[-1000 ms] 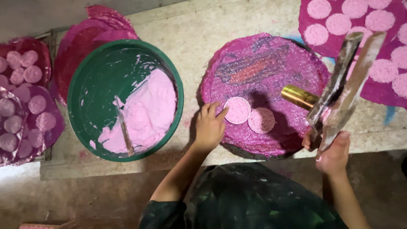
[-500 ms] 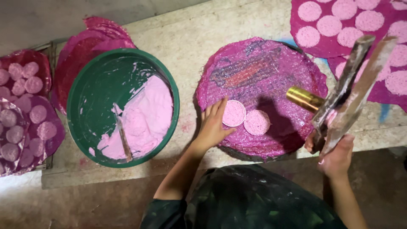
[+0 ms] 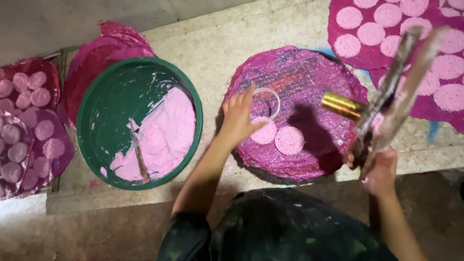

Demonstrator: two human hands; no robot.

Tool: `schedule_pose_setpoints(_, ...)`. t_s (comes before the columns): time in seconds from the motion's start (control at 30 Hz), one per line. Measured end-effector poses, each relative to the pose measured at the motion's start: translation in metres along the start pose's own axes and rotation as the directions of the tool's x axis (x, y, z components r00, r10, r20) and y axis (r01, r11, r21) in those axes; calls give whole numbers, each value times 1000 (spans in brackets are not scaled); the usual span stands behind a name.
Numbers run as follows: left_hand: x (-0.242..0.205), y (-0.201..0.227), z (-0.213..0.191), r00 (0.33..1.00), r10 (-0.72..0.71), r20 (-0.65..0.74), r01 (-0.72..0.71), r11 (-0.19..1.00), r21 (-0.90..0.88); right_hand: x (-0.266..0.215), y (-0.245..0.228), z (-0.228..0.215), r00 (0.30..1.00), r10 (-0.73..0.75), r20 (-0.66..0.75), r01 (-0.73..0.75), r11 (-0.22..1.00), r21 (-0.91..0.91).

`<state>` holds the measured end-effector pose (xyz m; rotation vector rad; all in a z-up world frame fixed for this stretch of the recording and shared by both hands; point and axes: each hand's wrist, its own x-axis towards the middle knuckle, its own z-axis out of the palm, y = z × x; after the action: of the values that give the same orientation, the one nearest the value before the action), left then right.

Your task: The person scoops pink paste from a green bowl into a handheld metal mold, presses it with a cylindrical tool, and releases circular pink pads onto a glittery pink tray. The process is repeated continuously, with finished pads accumulating on the tray.

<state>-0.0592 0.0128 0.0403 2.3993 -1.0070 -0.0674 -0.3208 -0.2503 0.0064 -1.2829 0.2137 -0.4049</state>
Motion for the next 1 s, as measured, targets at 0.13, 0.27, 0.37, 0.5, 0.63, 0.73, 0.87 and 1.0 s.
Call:
schedule_pose_setpoints(0.13,30,24,-21,920,368,-134,-376,925,-43,31,-41,25,999,-14,39,26,946,-324)
schedule_pose_setpoints(0.27,5,79,-49,846,439,302,-56,637,-769,28,-119,61,876,-182,447,481,403,-779)
schedule_pose_setpoints(0.37,-25,118,-99,664,528,529,-91,760,-644,31,-191,101,546,-272,793,835,103,-540)
schedule_pose_setpoints(0.5,-53,155,-156,558,517,649,-199,843,-500,69,-252,130,47,-213,976,999,-11,-50)
schedule_pose_setpoints(0.63,-70,174,-165,626,502,597,-283,859,-426,65,-244,125,135,119,984,673,718,-179)
schedule_pose_setpoints(0.73,-96,175,-154,673,365,643,-147,918,-367,49,-218,107,89,141,986,543,823,-166)
schedule_pose_setpoints(0.87,-127,137,-155,761,248,599,49,899,-435,34,-188,100,54,235,971,306,921,-240)
schedule_pose_setpoints(1.0,-141,101,-166,922,135,363,118,795,-595,62,-208,116,70,126,990,465,873,-144)
